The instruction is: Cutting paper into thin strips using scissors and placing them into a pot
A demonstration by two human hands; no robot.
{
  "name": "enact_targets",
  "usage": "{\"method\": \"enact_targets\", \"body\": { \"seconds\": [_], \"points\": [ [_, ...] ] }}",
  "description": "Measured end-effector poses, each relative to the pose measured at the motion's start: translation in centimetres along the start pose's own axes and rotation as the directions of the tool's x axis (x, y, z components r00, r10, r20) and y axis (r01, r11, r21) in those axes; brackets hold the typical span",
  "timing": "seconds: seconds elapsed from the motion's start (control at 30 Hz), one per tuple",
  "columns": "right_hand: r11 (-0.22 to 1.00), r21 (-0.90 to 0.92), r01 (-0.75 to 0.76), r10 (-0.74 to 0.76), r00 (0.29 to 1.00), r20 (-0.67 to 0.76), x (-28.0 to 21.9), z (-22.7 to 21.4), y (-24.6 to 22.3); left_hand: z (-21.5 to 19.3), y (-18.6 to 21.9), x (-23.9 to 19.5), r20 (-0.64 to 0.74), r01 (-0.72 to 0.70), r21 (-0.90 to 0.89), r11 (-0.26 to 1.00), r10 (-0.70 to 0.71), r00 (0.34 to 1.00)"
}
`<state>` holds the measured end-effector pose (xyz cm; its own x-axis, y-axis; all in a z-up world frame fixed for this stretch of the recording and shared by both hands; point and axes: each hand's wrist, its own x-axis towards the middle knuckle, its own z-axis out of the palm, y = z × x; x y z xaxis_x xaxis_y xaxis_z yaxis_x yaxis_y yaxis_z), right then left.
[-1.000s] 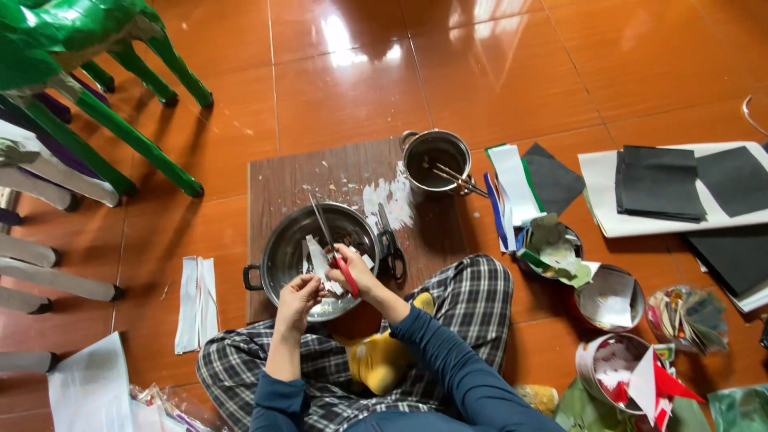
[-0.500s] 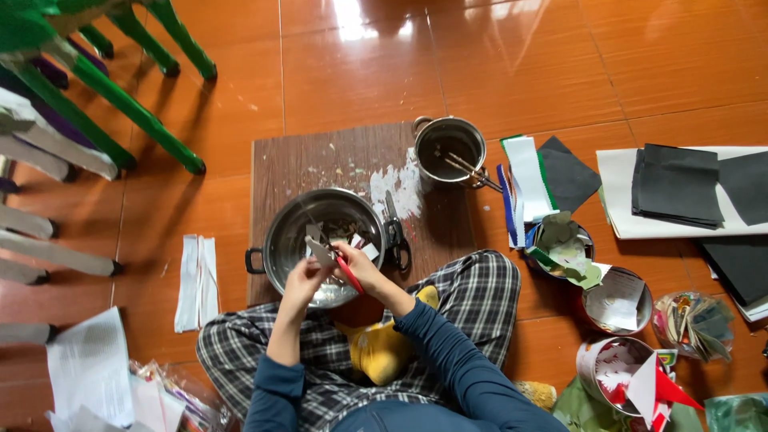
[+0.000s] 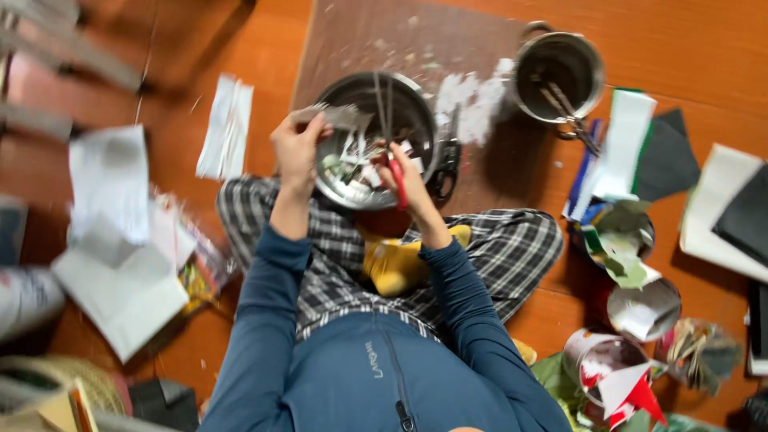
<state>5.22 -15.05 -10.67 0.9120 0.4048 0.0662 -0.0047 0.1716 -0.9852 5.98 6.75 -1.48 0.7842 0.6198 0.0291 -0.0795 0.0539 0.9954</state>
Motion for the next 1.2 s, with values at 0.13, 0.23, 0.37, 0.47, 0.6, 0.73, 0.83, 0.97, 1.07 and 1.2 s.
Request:
{"method": "enact_targets", "body": {
  "seconds": [0.13,0.23,0.37,0.47,0.6,0.73,0.83,0.97,1.07,1.2],
  "points": [
    [0.999,0.011,-0.039,0.037,0.993,0.116,0.3,0.2,1.6,0.1,-2.2,-0.6,-0.083,0.039,-0.131,0.991,-0.050,0.995],
    [0.999,-0.048,-0.013,0.018,0.995,0.102,0.2,0.3,1.4,0.3,-3.2,-1.1,-0.097,0.081,-0.195,0.977,-0.101,0.990],
    [0.999,-0.035,0.029,-0.025,0.995,0.097,-0.8,0.8,-1.5,0.6,-3.0,-1.3,-0.082,0.111,-0.275,0.955,-0.138,0.987],
    [1.000,0.013,0.026,-0.028,0.993,0.119,-1.4,1.3,-2.2,1.1,-1.5,-2.1,-0.068,0.146,-0.321,0.936,-0.177,0.982],
    [0.981,0.194,0.016,-0.035,0.995,0.092,-1.7,1.9,-2.4,1.1,-1.4,-2.6,-0.003,0.243,-0.350,0.905,-0.261,0.965],
    [0.883,0.469,0.020,0.004,0.999,-0.051,-0.9,1.3,-2.4,0.3,-2.3,-4.2,0.151,0.304,-0.202,0.931,-0.277,0.949],
    [0.859,0.512,0.021,0.052,0.991,-0.127,-1.8,0.2,-4.5,0.3,-1.8,-5.4,0.218,0.331,-0.145,0.932,-0.296,0.930],
    [0.825,0.565,-0.019,0.104,0.987,-0.119,-1.8,-0.4,-4.5,0.4,-2.0,-6.2,0.256,0.308,-0.079,0.948,-0.279,0.925],
    [0.874,0.486,-0.007,0.085,0.987,-0.139,-1.4,-0.8,-3.8,0.8,-1.6,-7.0,0.269,0.280,-0.048,0.959,-0.257,0.928],
    [0.904,0.428,0.021,0.075,0.975,-0.207,-0.5,-0.7,-2.2,1.0,-0.1,-7.2,0.236,0.212,-0.028,0.977,-0.200,0.951]
  ]
}}
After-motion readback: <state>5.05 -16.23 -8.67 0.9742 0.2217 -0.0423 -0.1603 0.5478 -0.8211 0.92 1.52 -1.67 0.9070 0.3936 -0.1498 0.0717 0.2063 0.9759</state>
